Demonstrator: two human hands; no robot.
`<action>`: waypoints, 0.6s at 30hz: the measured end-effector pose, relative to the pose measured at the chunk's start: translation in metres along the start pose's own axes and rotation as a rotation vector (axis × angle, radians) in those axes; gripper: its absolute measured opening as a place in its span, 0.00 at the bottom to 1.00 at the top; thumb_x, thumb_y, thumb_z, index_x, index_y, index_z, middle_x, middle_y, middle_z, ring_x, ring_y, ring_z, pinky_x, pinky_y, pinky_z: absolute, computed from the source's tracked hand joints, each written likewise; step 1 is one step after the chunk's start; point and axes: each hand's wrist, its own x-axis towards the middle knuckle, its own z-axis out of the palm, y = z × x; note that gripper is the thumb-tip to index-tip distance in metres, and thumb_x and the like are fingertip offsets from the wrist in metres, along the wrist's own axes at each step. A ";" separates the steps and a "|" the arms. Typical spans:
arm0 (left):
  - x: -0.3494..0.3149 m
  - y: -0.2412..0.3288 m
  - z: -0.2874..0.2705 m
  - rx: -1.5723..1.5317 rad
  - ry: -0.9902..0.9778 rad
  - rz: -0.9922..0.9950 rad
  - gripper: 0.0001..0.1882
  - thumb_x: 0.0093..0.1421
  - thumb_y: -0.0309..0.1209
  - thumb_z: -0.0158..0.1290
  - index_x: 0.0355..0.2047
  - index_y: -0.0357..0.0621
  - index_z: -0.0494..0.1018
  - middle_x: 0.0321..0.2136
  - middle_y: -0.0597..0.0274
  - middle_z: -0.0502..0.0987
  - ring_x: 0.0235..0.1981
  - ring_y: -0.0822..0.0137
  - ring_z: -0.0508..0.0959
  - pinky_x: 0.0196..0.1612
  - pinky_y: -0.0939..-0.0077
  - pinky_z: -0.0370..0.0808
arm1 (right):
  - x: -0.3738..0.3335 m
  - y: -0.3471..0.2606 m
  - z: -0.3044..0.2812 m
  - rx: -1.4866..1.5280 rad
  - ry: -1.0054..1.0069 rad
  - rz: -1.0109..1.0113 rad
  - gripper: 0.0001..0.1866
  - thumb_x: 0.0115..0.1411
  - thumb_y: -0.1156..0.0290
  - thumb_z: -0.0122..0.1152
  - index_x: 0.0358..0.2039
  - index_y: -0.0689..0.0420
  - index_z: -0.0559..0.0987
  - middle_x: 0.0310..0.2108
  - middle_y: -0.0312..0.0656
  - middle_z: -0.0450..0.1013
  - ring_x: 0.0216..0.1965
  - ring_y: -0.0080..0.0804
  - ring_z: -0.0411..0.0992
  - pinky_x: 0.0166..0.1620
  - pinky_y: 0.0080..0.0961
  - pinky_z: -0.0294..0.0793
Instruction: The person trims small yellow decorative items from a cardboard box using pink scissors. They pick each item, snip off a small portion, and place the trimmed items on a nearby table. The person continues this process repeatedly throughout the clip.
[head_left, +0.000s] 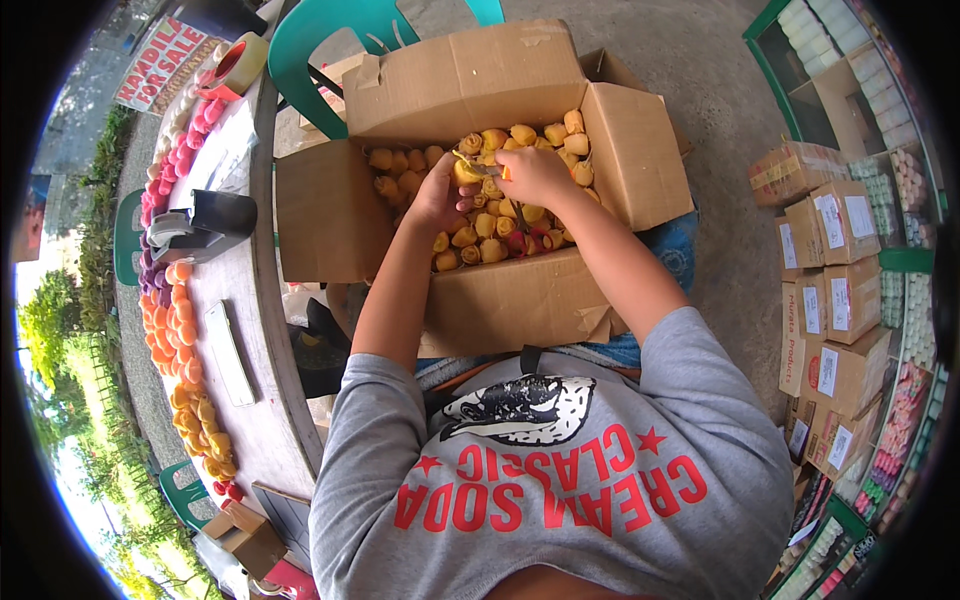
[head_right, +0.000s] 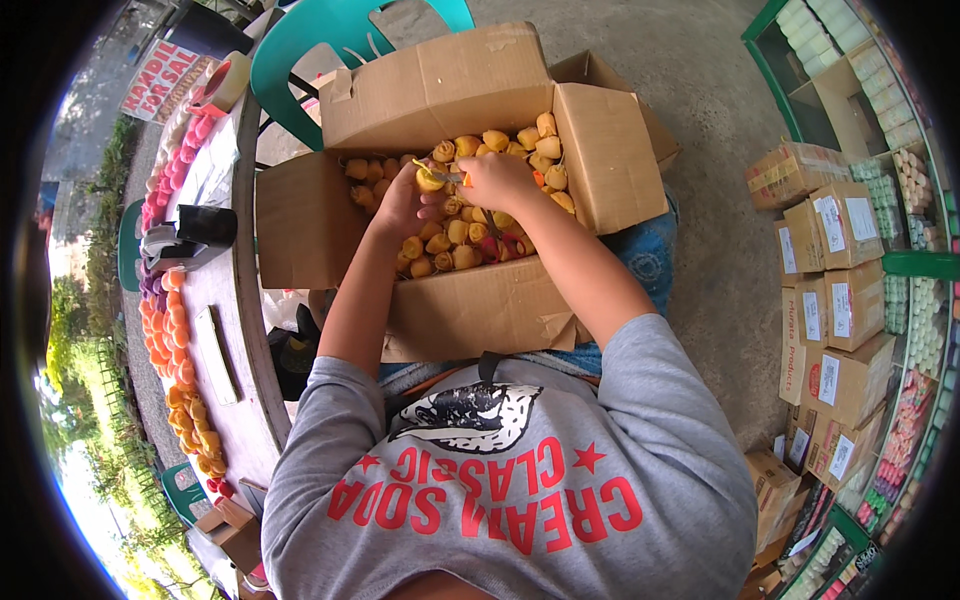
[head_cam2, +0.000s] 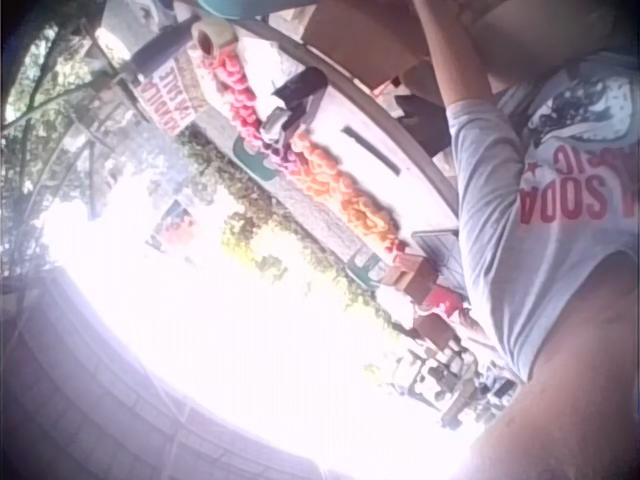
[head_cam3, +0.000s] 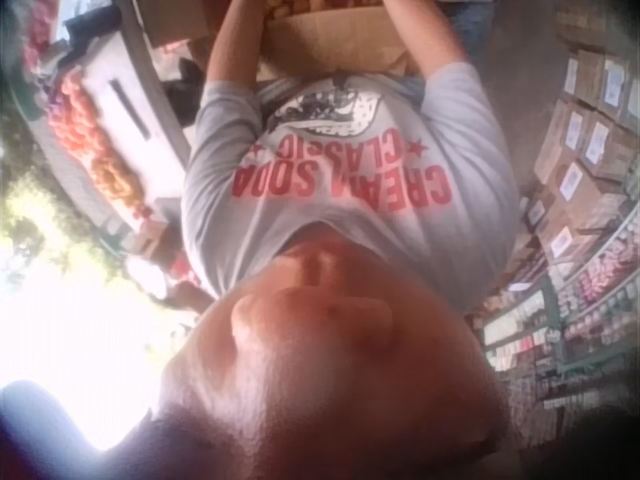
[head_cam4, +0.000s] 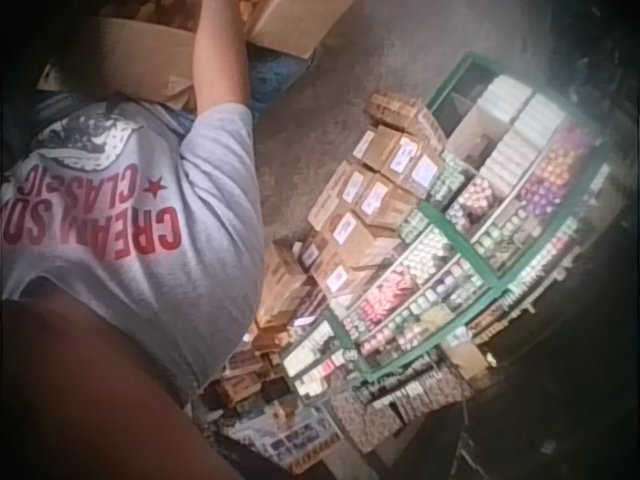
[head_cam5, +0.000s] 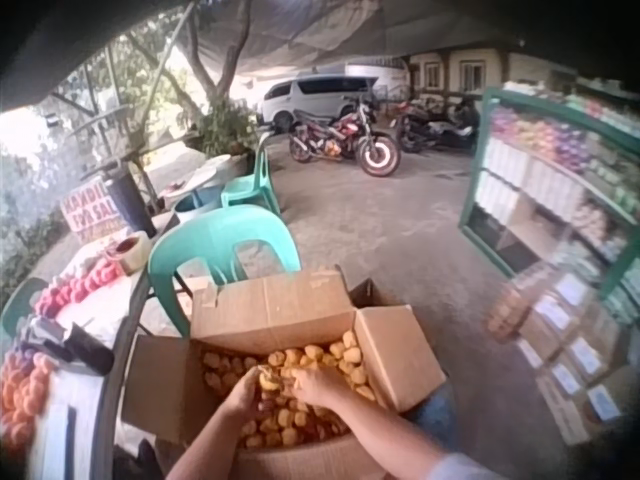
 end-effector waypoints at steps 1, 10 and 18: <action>0.001 0.002 -0.001 -0.002 0.004 0.004 0.15 0.65 0.44 0.35 0.28 0.52 0.65 0.16 0.69 0.63 0.12 0.79 0.57 0.11 0.86 0.53 | 0.000 -0.001 -0.001 -0.005 0.007 -0.001 0.12 0.49 0.59 0.61 0.27 0.53 0.75 0.23 0.43 0.76 0.28 0.43 0.76 0.30 0.38 0.74; 0.001 -0.006 0.005 0.072 0.252 0.083 0.20 0.65 0.51 0.36 0.31 0.49 0.65 0.15 0.69 0.64 0.10 0.76 0.59 0.12 0.80 0.58 | 0.000 -0.005 0.002 -0.029 0.015 -0.062 0.10 0.48 0.60 0.61 0.27 0.51 0.76 0.24 0.42 0.76 0.28 0.42 0.77 0.31 0.39 0.75; 0.002 -0.014 0.011 0.396 0.417 0.281 0.21 0.65 0.48 0.37 0.32 0.42 0.69 0.17 0.65 0.69 0.13 0.74 0.66 0.14 0.79 0.62 | 0.001 -0.014 -0.006 -0.018 -0.112 0.030 0.11 0.48 0.59 0.60 0.27 0.52 0.78 0.24 0.44 0.76 0.30 0.43 0.77 0.34 0.40 0.76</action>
